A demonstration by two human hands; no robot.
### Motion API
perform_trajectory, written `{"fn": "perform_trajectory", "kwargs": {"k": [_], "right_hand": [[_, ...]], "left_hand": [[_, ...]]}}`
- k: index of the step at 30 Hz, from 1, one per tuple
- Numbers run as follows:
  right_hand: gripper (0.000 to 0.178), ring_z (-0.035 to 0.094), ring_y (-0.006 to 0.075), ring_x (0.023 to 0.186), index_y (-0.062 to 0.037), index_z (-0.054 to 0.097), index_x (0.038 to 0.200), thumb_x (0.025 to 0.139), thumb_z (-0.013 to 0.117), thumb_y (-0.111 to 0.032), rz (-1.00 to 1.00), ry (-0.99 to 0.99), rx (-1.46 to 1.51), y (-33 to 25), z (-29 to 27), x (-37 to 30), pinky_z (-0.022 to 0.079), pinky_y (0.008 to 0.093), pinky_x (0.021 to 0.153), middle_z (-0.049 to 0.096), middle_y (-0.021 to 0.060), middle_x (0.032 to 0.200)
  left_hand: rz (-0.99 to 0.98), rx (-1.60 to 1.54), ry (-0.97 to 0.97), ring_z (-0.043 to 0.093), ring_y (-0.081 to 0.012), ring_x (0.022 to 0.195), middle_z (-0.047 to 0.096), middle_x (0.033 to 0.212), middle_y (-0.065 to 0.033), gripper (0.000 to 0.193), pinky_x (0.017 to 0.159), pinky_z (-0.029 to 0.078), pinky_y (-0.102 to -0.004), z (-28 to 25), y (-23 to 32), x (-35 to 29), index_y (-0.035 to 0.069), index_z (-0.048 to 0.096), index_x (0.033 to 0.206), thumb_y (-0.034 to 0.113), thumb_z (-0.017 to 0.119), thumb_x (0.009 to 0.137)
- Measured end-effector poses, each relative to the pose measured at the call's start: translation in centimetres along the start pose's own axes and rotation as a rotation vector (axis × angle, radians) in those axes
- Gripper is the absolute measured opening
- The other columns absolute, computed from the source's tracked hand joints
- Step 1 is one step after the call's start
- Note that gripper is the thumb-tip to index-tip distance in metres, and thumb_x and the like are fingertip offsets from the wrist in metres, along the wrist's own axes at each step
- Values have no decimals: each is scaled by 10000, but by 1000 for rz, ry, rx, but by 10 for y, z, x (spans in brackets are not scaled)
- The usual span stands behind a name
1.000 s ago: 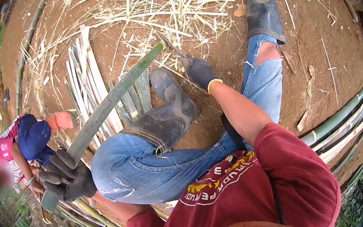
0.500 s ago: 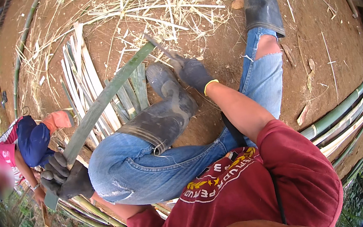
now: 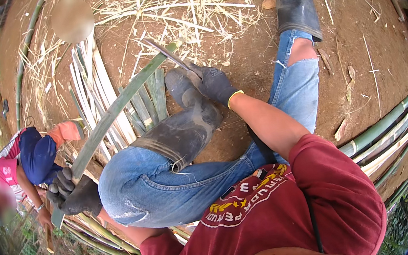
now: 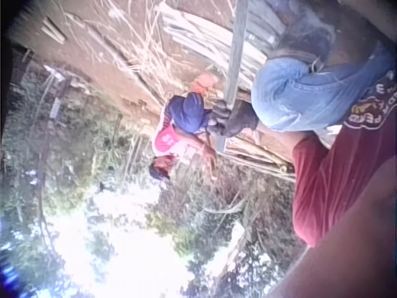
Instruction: The person sits on the ground and uses a large knife to split long bamboo poles into thin strips. They hold the bamboo with one hand and strike it with the knife in the other, creating a pile of processed bamboo slats.
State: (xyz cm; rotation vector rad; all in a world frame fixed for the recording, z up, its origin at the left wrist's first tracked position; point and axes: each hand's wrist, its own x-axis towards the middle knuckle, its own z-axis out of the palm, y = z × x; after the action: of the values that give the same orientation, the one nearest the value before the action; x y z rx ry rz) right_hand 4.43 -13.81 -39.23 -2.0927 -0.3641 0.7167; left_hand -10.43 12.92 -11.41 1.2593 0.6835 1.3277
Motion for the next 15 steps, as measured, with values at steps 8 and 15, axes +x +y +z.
{"fn": "perform_trajectory", "kwargs": {"k": [8,15], "right_hand": [[501,634,428,950,-117,542,1352,977,423,-427,118,-11,-34,18,4,11,499,472,873,667,245,1030],[401,626,441,832,10,626,920,881,587,-387,-71,98,-202,22,29,12,486,499,776,641,274,884]], "left_hand": [[21,11,44,332,-101,472,327,538,46,200,509,327,-269,17,-5,1,148,467,701,211,566,863],[-12,-132,207,332,-94,478,327,532,49,195,519,349,-268,17,-10,12,148,488,706,222,581,861]]}}
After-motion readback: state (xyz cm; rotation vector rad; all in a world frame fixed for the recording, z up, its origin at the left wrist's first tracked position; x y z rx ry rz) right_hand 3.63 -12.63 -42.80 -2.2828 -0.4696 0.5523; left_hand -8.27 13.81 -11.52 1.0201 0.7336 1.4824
